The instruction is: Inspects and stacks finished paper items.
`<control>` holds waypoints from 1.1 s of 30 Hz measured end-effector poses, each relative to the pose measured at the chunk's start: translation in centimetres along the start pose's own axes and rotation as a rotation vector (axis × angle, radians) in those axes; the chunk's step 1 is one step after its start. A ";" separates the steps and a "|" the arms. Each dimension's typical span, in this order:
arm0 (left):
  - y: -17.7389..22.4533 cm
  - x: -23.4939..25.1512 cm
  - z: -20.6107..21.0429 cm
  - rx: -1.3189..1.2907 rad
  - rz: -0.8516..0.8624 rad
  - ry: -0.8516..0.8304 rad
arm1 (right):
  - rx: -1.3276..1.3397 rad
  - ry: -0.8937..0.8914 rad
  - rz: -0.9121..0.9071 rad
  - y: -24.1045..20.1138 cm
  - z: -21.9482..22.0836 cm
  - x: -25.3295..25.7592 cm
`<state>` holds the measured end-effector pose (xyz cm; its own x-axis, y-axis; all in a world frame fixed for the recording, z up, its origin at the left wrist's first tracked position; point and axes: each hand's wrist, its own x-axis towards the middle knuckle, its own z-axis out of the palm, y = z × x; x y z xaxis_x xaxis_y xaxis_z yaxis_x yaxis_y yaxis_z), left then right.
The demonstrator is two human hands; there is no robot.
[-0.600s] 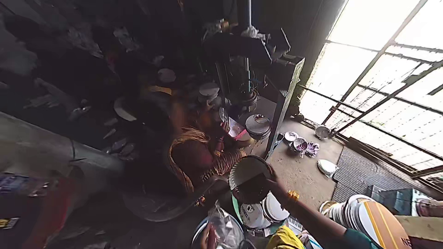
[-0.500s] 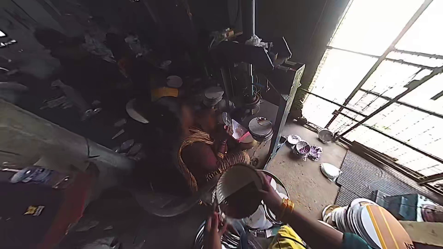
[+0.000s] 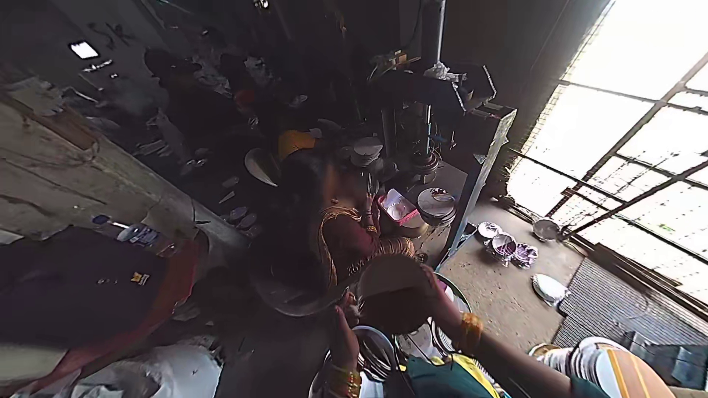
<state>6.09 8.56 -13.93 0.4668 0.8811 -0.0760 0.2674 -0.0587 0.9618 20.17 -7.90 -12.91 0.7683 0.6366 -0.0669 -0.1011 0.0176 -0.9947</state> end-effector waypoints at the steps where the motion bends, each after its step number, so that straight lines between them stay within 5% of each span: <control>1: -0.7 0.7 -0.5 0.018 0.087 -0.049 | 0.041 0.017 0.040 0.2 -1.5 0.5; 5: -1.9 2.8 -1.6 0.351 0.424 -0.075 | 0.127 -0.095 0.212 -1.7 -5.3 1.0; 11: -0.4 3.9 -1.3 0.573 0.407 -0.198 | -0.137 -0.128 0.109 -2.6 -3.8 1.3; 19: 0.8 4.6 -1.0 0.714 0.736 -0.481 | -0.777 -0.692 0.209 -3.6 -1.5 3.8; 23: 1.2 3.8 -0.8 0.764 0.902 -0.514 | -0.838 -0.753 0.249 -3.2 -0.9 4.3; 29: 3.3 2.9 -0.8 0.906 0.815 -0.725 | -0.912 -0.809 0.248 -1.9 -0.1 4.4; 33: 0.4 2.7 -0.3 0.801 1.198 -0.541 | -0.769 -0.694 0.250 -1.1 -0.5 4.7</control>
<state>7.16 11.02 -13.69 0.9244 -0.1255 0.3601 -0.1902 -0.9702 0.1504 24.26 -5.30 -12.19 0.2276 0.8590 -0.4586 0.4063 -0.5117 -0.7570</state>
